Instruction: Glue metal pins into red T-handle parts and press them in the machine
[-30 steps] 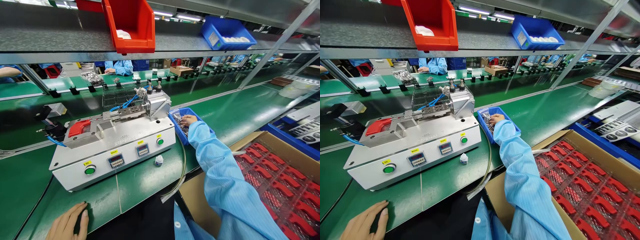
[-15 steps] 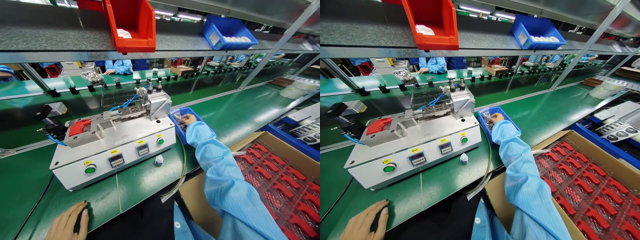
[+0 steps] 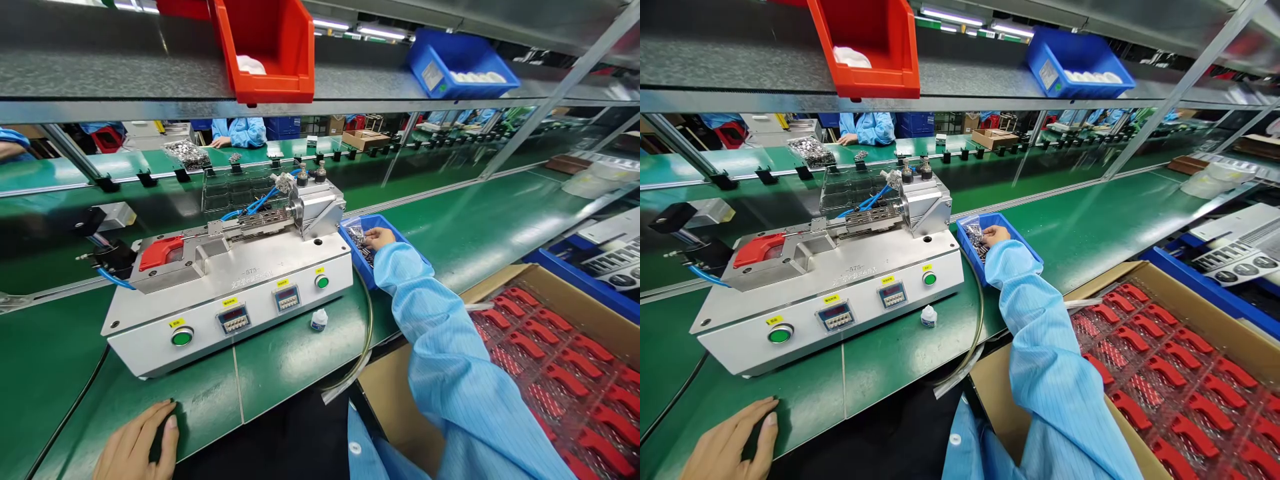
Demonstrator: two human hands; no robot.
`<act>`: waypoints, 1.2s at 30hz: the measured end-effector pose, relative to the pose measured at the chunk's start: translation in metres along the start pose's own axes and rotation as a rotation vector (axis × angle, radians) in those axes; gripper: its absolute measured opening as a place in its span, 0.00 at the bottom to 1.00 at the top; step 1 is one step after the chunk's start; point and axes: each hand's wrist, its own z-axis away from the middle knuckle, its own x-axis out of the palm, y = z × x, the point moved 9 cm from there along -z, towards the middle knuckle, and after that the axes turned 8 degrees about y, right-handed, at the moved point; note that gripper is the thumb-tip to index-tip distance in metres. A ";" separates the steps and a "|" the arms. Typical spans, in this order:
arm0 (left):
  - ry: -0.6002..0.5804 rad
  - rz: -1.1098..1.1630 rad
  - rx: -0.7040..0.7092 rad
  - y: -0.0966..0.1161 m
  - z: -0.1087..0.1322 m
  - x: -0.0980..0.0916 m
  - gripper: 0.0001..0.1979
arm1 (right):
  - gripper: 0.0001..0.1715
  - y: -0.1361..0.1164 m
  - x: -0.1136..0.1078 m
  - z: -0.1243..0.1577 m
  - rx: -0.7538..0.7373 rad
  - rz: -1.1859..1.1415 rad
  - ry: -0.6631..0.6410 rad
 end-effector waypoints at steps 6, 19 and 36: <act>-0.014 0.000 -0.020 -0.002 0.002 0.000 0.10 | 0.15 0.000 0.000 0.001 0.007 -0.011 -0.003; -0.025 0.040 -0.104 -0.009 0.005 0.003 0.10 | 0.14 0.000 0.000 0.002 -0.011 0.005 0.005; -0.030 0.063 -0.146 -0.011 0.003 0.002 0.10 | 0.14 0.001 0.001 0.000 -0.026 0.038 -0.002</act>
